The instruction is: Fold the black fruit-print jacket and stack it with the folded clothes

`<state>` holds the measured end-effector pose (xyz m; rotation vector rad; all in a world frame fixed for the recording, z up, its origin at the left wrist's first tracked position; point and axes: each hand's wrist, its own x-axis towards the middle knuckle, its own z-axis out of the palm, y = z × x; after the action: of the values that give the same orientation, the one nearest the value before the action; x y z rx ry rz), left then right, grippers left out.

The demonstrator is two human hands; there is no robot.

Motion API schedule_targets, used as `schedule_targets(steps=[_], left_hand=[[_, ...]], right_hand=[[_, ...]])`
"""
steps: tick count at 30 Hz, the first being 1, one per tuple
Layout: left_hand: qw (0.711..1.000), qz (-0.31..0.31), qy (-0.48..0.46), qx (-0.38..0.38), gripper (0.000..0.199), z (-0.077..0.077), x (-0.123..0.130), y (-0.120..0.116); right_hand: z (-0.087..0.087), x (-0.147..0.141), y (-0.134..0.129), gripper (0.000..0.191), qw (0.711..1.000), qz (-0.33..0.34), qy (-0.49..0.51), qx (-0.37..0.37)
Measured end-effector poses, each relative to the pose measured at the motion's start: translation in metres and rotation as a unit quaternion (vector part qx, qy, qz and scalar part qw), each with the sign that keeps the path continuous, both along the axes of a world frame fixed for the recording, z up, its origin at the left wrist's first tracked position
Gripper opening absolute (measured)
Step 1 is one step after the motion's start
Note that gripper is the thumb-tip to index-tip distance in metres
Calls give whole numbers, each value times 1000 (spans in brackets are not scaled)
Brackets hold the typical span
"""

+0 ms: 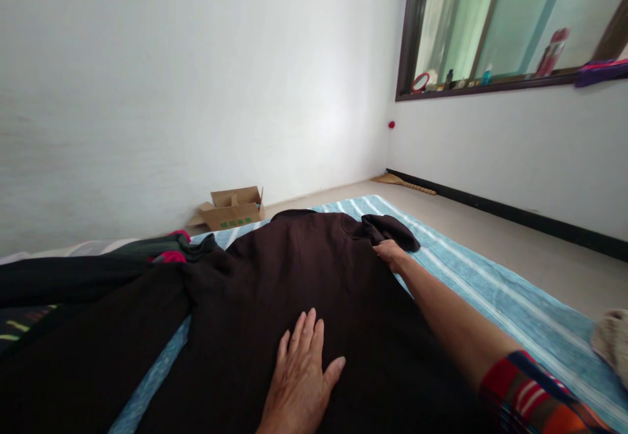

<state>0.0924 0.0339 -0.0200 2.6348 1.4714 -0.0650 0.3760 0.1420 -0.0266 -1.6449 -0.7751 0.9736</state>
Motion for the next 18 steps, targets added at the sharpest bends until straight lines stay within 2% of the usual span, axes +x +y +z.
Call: schedule_targets(steps=[8,14,18], left_hand=[[1000,0,-6,-1,65,-1,-1,-1],[1000,-9,-1,-4,66,-4,-3,0],[1000,-4,8,-10,66,-1,-1,0]], right_hand=[[5,10,12,30,993,-105,44,-32],[12,23,20,29,994,-102,44,-20],[6,22,24,28,995,-91,28,3]])
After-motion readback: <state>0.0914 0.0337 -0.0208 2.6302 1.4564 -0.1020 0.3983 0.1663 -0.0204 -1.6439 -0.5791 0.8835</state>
